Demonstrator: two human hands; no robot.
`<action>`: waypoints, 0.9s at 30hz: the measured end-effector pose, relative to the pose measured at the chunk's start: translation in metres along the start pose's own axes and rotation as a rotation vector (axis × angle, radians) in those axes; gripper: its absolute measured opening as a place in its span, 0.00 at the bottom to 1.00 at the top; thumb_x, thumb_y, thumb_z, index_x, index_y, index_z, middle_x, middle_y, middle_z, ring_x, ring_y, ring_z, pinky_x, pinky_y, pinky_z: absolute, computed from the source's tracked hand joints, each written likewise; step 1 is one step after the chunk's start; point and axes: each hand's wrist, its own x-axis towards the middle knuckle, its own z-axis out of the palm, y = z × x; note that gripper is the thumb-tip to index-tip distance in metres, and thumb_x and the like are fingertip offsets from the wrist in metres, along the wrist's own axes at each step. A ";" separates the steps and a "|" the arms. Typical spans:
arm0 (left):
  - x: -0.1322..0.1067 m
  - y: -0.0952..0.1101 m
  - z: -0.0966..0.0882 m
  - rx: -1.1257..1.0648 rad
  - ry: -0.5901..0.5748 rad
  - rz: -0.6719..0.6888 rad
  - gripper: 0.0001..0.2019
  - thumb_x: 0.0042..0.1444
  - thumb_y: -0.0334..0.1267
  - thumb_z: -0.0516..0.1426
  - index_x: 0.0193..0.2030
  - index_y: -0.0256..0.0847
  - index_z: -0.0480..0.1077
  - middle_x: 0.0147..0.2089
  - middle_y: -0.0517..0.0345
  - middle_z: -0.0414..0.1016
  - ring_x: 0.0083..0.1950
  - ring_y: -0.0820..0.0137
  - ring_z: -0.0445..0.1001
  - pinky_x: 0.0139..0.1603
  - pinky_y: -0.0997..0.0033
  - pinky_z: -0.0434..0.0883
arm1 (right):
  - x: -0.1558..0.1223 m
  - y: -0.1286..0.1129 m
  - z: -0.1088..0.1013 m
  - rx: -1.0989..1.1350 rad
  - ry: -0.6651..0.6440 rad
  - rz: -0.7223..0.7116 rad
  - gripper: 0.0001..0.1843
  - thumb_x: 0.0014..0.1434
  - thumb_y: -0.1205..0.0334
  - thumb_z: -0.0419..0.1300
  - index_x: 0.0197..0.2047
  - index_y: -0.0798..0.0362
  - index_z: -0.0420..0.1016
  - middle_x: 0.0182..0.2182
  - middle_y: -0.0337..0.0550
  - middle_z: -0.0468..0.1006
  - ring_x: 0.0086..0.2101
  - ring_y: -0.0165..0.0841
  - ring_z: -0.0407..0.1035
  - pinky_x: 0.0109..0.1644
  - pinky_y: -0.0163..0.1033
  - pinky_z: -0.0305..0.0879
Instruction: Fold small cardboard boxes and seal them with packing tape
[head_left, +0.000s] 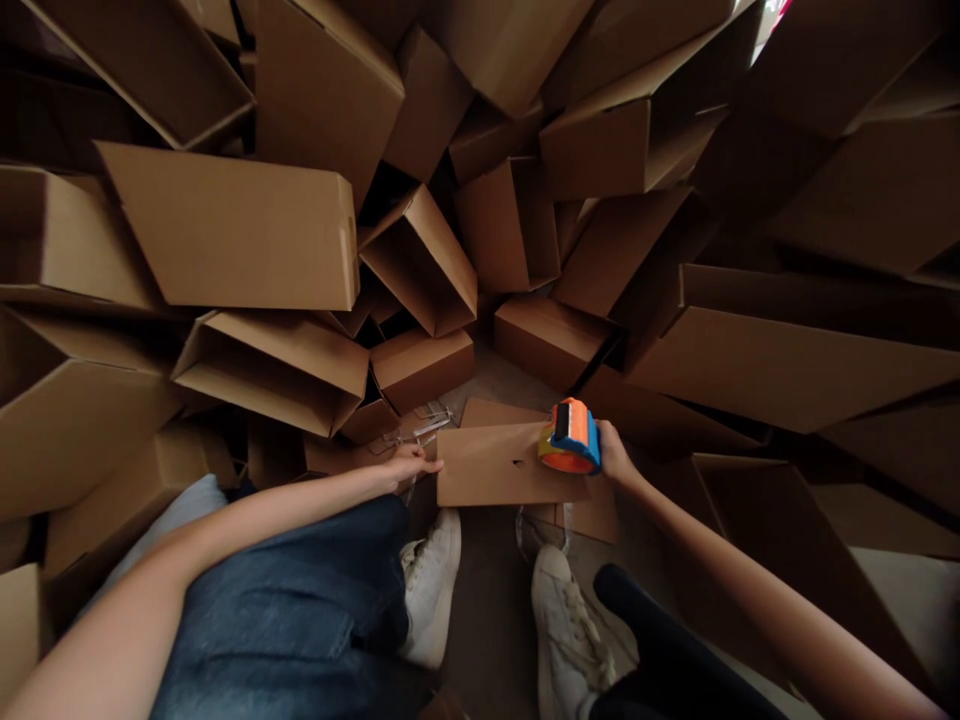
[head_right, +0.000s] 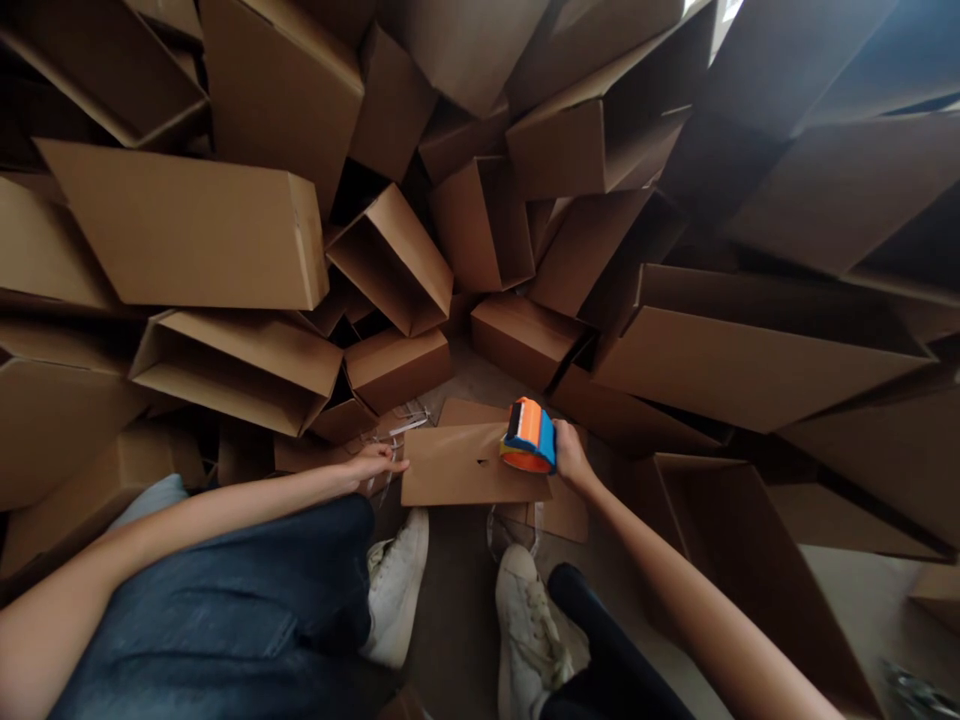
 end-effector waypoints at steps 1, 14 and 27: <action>-0.001 0.002 0.002 0.002 0.002 0.007 0.31 0.22 0.51 0.74 0.18 0.42 0.56 0.17 0.70 0.57 0.22 0.76 0.59 0.23 0.75 0.51 | 0.000 -0.001 0.000 0.000 0.008 0.012 0.15 0.54 0.45 0.45 0.29 0.47 0.60 0.24 0.40 0.67 0.30 0.38 0.60 0.36 0.43 0.62; -0.011 0.014 0.006 -0.028 -0.031 -0.028 0.24 0.28 0.46 0.74 0.23 0.39 0.65 0.21 0.63 0.69 0.22 0.76 0.65 0.22 0.76 0.55 | -0.001 -0.008 0.000 0.020 0.061 0.056 0.15 0.52 0.44 0.47 0.29 0.47 0.61 0.25 0.40 0.69 0.29 0.37 0.61 0.36 0.43 0.63; -0.016 0.019 0.004 -0.057 -0.050 -0.091 0.26 0.26 0.47 0.75 0.28 0.38 0.69 0.28 0.59 0.74 0.35 0.67 0.75 0.35 0.71 0.69 | -0.001 -0.008 -0.002 0.015 0.035 0.018 0.14 0.49 0.46 0.49 0.30 0.47 0.61 0.26 0.41 0.70 0.30 0.38 0.63 0.38 0.45 0.63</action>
